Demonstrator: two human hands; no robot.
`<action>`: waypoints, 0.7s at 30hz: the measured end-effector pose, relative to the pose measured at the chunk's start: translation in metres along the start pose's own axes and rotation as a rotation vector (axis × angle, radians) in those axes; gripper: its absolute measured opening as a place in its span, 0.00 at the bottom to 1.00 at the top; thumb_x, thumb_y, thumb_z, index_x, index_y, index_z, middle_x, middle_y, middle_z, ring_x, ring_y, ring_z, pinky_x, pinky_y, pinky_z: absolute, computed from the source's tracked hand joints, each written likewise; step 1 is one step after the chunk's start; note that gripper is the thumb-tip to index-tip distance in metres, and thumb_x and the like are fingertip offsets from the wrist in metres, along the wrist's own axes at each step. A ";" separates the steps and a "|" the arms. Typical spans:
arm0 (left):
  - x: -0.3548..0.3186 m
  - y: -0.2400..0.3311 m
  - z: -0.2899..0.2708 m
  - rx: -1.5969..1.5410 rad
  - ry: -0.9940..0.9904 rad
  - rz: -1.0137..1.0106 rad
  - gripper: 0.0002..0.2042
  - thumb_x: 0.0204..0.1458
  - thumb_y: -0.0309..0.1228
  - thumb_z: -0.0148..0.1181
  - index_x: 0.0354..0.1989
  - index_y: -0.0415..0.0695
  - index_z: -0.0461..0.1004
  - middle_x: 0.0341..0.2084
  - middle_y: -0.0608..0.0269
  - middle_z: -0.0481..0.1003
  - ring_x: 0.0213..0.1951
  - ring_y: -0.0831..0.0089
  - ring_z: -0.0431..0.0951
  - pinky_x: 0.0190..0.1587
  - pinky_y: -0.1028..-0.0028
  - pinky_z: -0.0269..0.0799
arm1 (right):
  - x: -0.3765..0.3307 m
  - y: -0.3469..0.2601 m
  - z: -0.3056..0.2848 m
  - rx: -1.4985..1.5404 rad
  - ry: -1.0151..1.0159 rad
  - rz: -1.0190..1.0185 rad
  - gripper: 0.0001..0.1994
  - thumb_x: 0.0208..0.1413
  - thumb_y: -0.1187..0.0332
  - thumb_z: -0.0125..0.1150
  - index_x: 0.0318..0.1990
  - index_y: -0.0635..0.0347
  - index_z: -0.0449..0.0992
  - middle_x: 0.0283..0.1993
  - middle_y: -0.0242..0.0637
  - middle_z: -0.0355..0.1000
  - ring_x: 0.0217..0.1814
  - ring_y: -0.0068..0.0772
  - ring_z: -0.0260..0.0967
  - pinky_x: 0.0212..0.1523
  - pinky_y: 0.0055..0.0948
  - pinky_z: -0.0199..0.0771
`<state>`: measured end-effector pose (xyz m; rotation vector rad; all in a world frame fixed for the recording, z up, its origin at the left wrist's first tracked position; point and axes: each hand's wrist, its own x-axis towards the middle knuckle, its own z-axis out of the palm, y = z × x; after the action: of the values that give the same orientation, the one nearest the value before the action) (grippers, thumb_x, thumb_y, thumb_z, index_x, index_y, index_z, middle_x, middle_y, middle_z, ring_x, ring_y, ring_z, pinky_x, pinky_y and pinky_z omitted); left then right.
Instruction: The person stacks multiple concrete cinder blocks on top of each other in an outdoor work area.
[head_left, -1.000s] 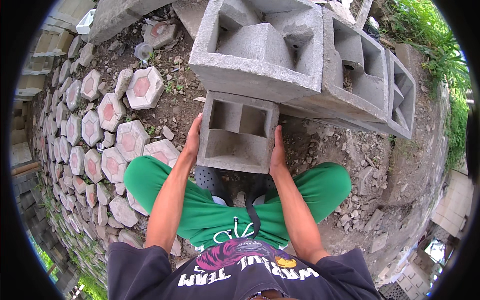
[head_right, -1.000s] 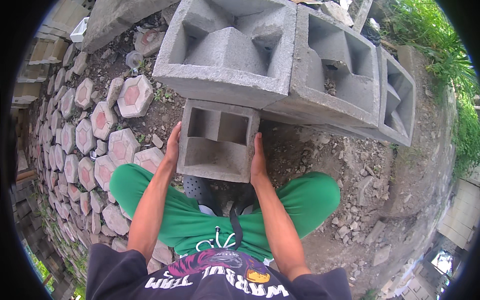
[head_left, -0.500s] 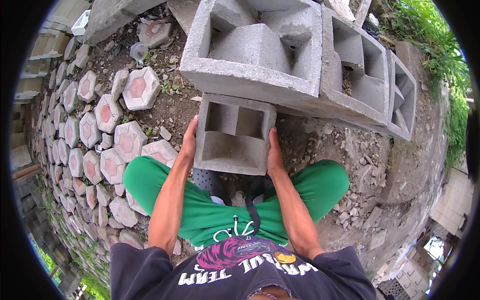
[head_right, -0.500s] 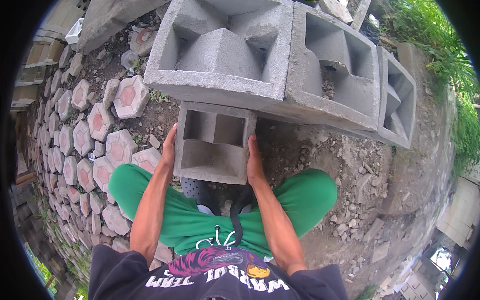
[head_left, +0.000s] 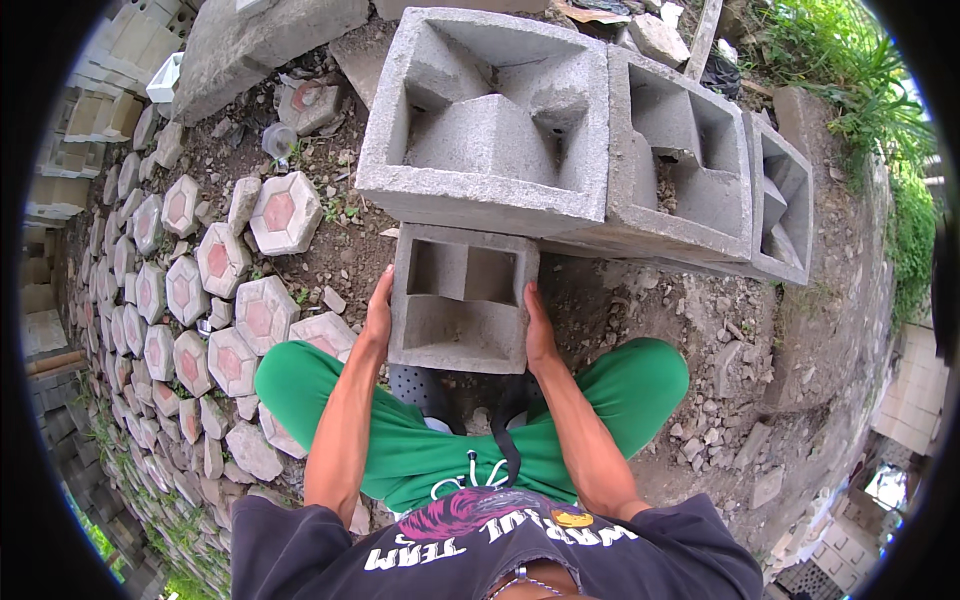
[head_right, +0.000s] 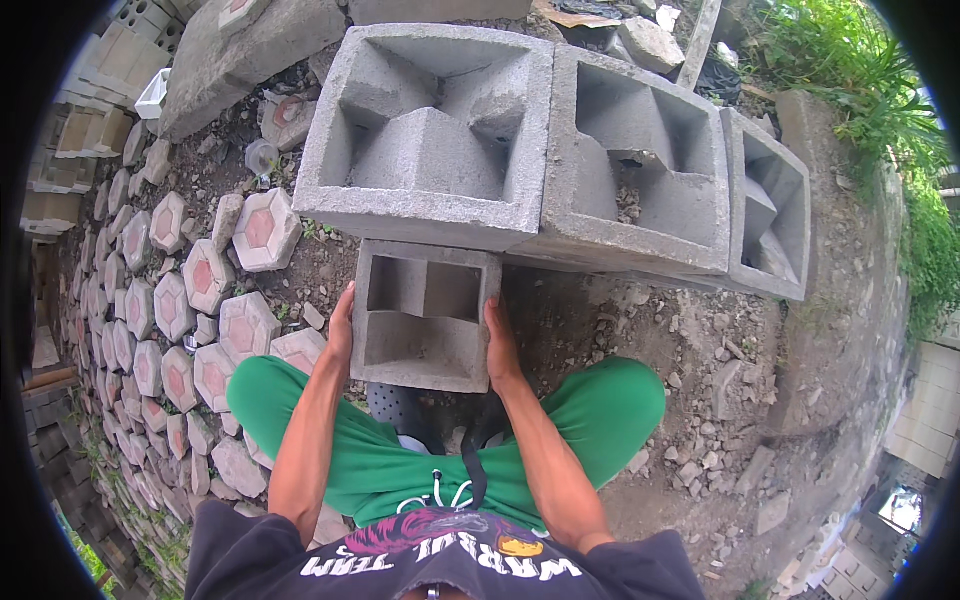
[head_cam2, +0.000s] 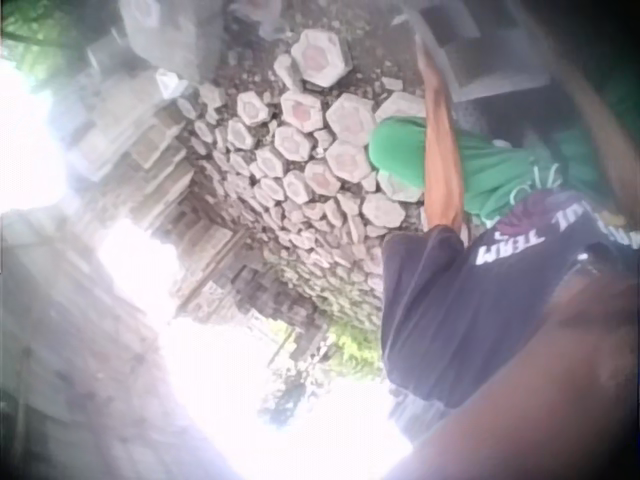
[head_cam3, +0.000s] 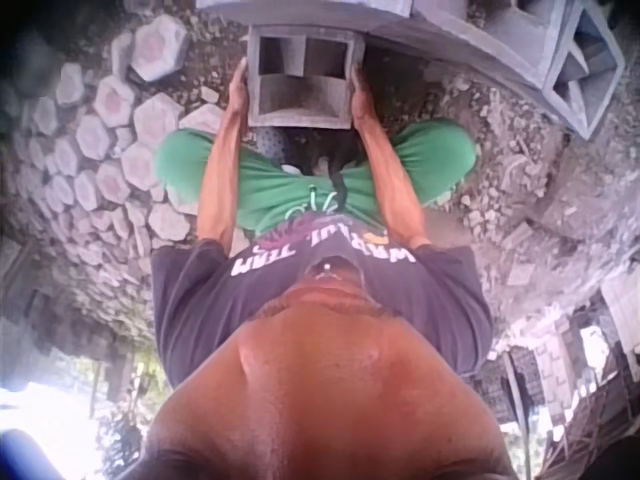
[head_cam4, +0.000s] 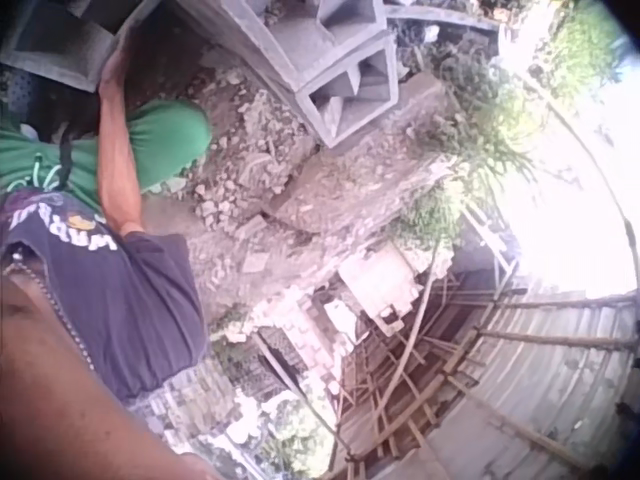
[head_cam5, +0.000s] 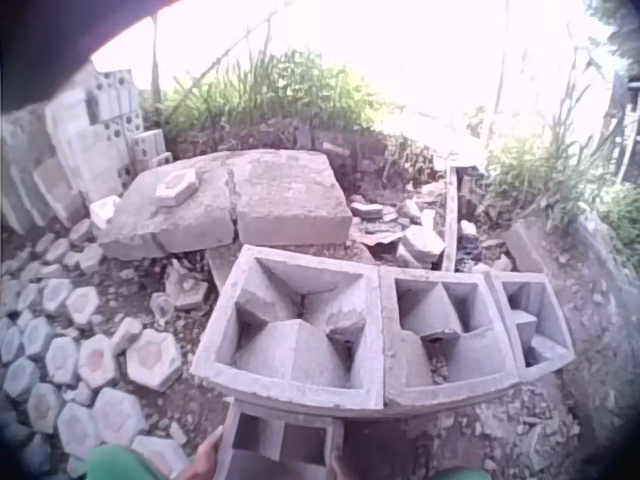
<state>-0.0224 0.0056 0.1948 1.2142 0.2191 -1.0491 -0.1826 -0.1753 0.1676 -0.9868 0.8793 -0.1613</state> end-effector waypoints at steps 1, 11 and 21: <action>0.001 0.001 0.000 0.000 -0.001 0.002 0.30 0.62 0.52 0.34 0.61 0.40 0.63 0.54 0.55 0.70 0.52 0.66 0.72 0.57 0.68 0.65 | 0.002 -0.003 0.002 -0.017 0.001 -0.018 0.37 0.61 0.41 0.42 0.68 0.63 0.51 0.71 0.42 0.48 0.72 0.37 0.45 0.69 0.32 0.45; -0.004 0.007 0.007 0.073 0.067 -0.036 0.30 0.63 0.51 0.34 0.64 0.39 0.59 0.59 0.54 0.65 0.57 0.65 0.67 0.60 0.68 0.60 | 0.005 -0.010 0.004 -0.327 0.050 -0.248 0.35 0.62 0.42 0.40 0.66 0.63 0.55 0.68 0.47 0.54 0.71 0.42 0.49 0.68 0.34 0.47; -0.093 0.053 0.062 0.680 0.251 0.213 0.30 0.59 0.43 0.50 0.62 0.31 0.58 0.60 0.43 0.62 0.63 0.60 0.62 0.63 0.68 0.55 | -0.064 -0.099 0.024 -0.624 0.087 -0.130 0.31 0.62 0.50 0.47 0.64 0.65 0.59 0.65 0.52 0.59 0.69 0.43 0.54 0.66 0.34 0.52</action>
<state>-0.0561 0.0025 0.3136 1.9402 -0.0888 -0.7995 -0.1822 -0.1847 0.2880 -1.6296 0.9667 -0.0367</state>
